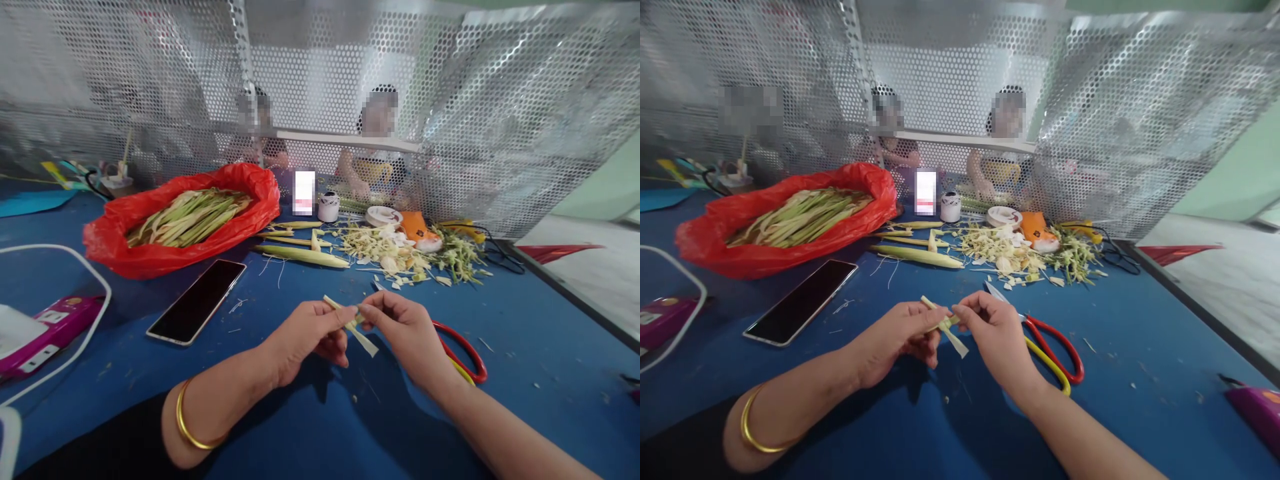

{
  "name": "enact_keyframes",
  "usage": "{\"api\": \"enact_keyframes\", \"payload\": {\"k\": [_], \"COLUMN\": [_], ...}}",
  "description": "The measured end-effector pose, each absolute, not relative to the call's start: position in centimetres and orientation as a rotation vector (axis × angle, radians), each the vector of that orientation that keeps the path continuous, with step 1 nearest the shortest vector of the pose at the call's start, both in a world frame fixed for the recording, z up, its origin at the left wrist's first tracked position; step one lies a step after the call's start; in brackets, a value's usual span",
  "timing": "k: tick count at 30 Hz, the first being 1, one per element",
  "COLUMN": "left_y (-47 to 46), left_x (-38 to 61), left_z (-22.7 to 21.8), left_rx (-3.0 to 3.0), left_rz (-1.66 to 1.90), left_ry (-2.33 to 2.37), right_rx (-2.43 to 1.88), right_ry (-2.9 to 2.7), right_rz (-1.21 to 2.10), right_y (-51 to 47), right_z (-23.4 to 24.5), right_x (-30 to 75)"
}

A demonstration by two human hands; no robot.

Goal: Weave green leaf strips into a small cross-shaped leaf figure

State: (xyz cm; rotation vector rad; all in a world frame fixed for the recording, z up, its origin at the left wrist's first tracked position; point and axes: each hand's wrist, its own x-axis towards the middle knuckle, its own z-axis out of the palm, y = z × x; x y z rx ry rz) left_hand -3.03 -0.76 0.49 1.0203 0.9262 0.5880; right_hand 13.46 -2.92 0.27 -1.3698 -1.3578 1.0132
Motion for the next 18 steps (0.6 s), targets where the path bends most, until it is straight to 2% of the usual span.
{"api": "enact_keyframes", "payload": {"k": [11,18], "left_y": [-0.94,-0.81], "left_x": [-2.68,-2.86], "left_z": [0.23,0.44], "left_rx": [1.216,1.228], "left_rz": [0.622,0.575], "left_ry": [0.926,0.942], "right_rx": [-1.417,-1.421], "right_ry": [-1.484,-1.474], "right_rz": [0.915,0.971], "right_y": [-3.29,-2.76], "right_z": [0.43,0.17], "right_x": [13.36,13.77]}}
